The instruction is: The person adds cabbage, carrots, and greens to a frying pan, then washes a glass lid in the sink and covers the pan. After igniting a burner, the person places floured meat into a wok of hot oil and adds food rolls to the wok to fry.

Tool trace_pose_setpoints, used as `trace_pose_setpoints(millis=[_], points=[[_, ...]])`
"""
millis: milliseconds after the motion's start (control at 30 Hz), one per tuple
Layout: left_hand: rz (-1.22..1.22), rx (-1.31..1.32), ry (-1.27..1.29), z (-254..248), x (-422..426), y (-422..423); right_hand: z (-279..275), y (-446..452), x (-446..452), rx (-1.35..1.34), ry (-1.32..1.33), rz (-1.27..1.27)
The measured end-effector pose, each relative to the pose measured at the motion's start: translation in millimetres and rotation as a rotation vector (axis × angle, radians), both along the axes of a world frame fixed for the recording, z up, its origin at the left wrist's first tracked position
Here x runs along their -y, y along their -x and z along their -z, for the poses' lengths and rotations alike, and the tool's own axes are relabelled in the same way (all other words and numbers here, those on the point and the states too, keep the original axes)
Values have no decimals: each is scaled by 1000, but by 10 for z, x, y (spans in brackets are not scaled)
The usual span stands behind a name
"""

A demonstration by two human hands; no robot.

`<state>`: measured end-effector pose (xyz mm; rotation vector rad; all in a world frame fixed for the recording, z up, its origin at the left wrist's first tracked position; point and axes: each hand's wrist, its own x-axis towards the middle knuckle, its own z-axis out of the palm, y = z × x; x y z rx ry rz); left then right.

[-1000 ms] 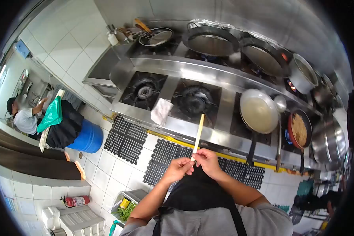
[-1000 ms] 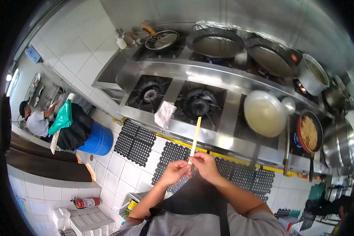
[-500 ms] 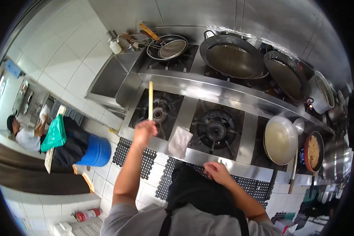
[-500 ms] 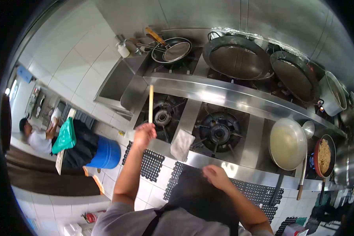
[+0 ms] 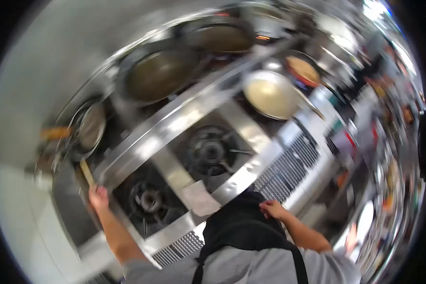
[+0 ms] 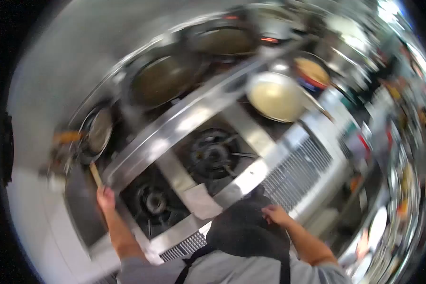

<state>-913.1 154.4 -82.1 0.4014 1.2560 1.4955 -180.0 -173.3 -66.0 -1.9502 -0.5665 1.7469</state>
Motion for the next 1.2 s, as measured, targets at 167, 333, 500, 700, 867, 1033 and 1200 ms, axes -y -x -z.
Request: trace_pose_setpoints(millis=[167,333,500,700,867,1033,1200], points=[[-679,342,149,-44,143,-930,189,-20,480,70,48,258],[202,384,-154,-664,493,-2897,387,42,1274,127,160,487],[1339,534,-728,-2637,1464,-5863,104,-355,1745,270,-160,577],[2462,1280,-1210,-4124,3792,-7108,-1070,-836,2391,448,-546,918],[2654,2003,-989,-4297,5054,-7381,-1816,-923,3554,680,-696,1157],[2681,2437,-689,-4390,5747,-7412,-2902,-599,4803,1292,-627,1294],[2718,2649,-462,-4426,6142,-7443,-3974,-395,5892,2025,-123,1376]])
